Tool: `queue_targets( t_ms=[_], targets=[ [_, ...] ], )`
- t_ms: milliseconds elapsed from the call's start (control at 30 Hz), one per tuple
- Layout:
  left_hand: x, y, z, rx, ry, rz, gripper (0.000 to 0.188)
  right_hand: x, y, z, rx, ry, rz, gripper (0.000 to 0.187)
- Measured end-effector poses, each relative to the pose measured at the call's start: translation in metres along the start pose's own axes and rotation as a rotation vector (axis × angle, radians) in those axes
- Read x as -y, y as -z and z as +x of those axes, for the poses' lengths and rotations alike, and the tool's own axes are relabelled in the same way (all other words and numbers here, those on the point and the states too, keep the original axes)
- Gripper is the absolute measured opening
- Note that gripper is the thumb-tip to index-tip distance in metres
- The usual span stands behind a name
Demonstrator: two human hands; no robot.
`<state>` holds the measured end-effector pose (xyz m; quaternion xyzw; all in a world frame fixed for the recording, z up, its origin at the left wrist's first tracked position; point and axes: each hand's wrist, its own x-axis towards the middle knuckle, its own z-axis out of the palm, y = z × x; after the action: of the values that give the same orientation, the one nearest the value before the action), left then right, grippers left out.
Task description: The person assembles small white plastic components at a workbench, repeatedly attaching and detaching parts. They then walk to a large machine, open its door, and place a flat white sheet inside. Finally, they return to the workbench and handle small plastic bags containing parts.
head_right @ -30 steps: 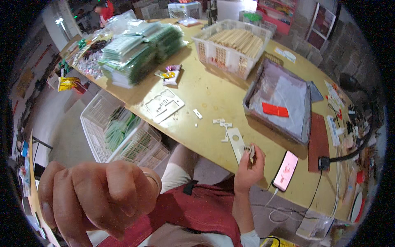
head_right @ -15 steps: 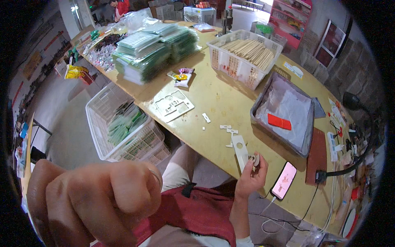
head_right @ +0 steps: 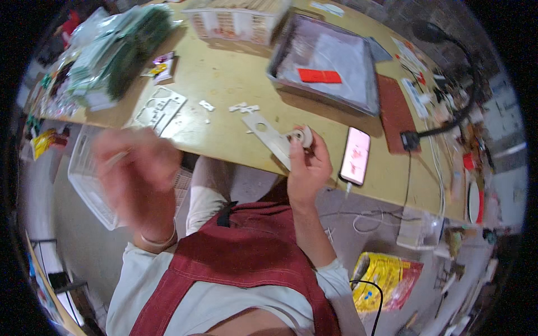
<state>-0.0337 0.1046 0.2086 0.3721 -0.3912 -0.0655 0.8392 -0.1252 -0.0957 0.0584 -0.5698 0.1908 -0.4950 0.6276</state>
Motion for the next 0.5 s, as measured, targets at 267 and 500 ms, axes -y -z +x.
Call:
queue_targets(
  t_ms=[267,500],
  targets=[
    [0.112,0.014,-0.033,0.142,0.509,0.024,0.02,0.008,-0.006,0.002,0.066,-0.047,0.026,0.029],
    [0.135,0.003,-0.024,0.224,0.504,0.18,0.017,0.0,-0.008,0.002,0.112,-0.075,0.077,0.028]
  ],
)
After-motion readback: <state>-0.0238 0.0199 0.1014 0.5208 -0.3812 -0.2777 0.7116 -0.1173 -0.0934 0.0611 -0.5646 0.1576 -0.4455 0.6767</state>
